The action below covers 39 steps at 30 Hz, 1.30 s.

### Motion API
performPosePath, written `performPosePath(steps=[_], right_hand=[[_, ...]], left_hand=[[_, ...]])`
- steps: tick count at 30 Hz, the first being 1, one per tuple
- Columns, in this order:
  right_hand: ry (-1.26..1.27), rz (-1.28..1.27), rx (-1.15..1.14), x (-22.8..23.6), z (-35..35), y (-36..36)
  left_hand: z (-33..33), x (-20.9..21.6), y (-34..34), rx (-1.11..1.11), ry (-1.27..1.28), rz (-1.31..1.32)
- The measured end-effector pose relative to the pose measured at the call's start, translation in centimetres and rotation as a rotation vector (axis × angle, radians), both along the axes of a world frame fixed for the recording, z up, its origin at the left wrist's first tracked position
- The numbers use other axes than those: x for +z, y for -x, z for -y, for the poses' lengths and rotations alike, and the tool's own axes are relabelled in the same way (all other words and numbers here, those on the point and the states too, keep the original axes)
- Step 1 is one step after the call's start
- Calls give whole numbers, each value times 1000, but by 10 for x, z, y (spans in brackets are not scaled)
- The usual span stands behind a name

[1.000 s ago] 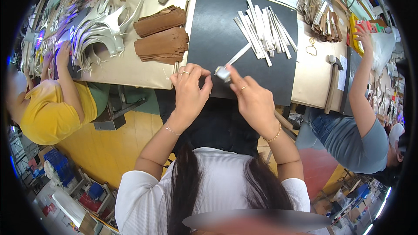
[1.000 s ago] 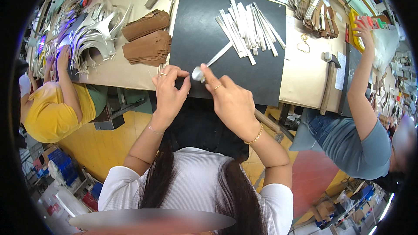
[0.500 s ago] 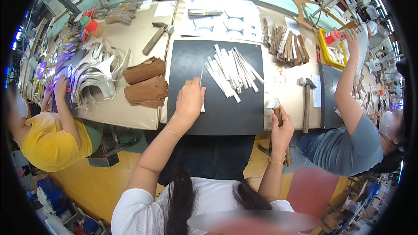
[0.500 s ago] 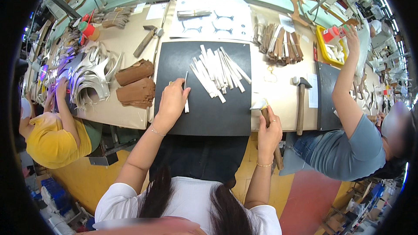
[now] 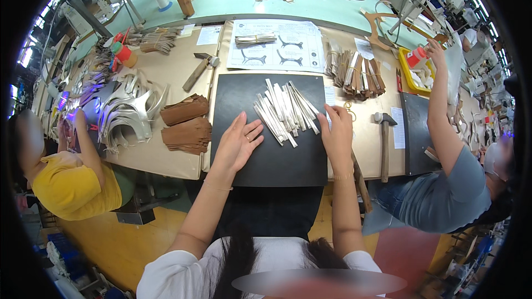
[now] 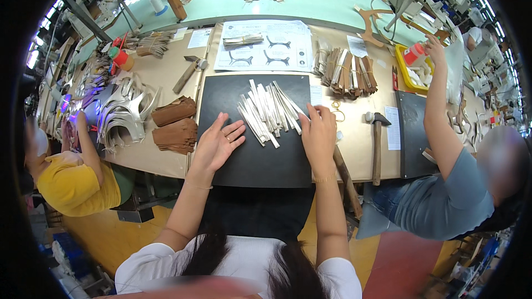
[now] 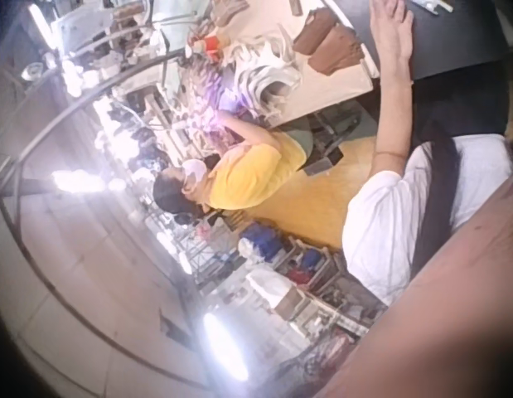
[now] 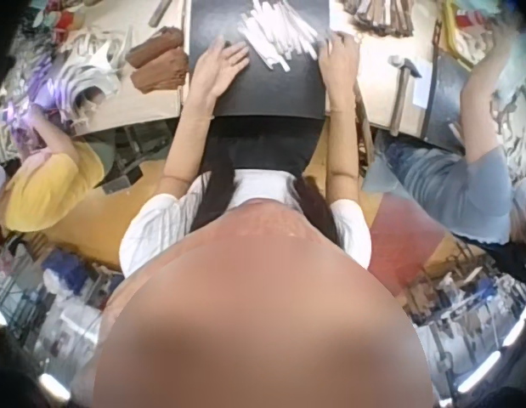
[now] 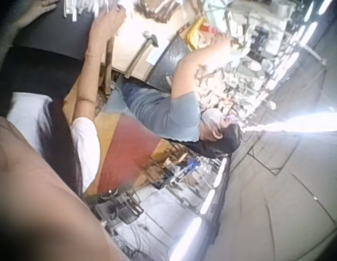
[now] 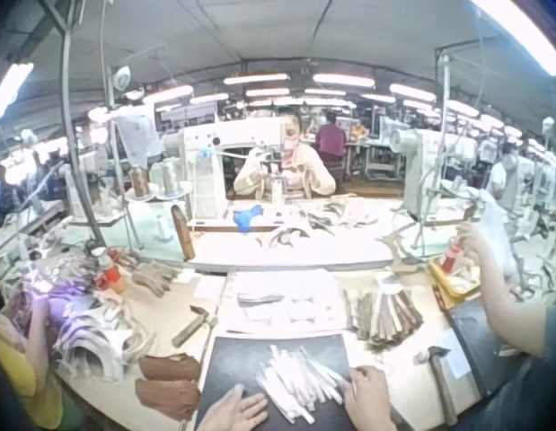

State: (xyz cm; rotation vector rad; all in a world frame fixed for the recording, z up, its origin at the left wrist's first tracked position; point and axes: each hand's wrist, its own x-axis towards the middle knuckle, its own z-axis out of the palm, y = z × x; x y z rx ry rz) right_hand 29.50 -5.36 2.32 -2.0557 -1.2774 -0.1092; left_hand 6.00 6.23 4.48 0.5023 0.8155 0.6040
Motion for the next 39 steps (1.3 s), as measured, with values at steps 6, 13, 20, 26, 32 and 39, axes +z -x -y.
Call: performPosePath(steps=[6,13,20,26,32,39], right_hand=[[361,-49,13,-3,-68,20],[352,-253,110,-2,-74,65],[131,-162,132,-14,-72,103],[-120,-197,213,-23,-61,126],[-222,-368,356,-25,-55,129],[-300,-324,328,-14,-49,136]], left_hand=[[-30,-2,-29,-112,21,-14],[-73,-11,-54,-388,-22,-16],[-61,-29,-68,-339,-136,-6],[-57,-28,-55,-300,-80,19],[-37,-22,-46,-142,-312,17],[-26,1,-33,19,-565,-28]])
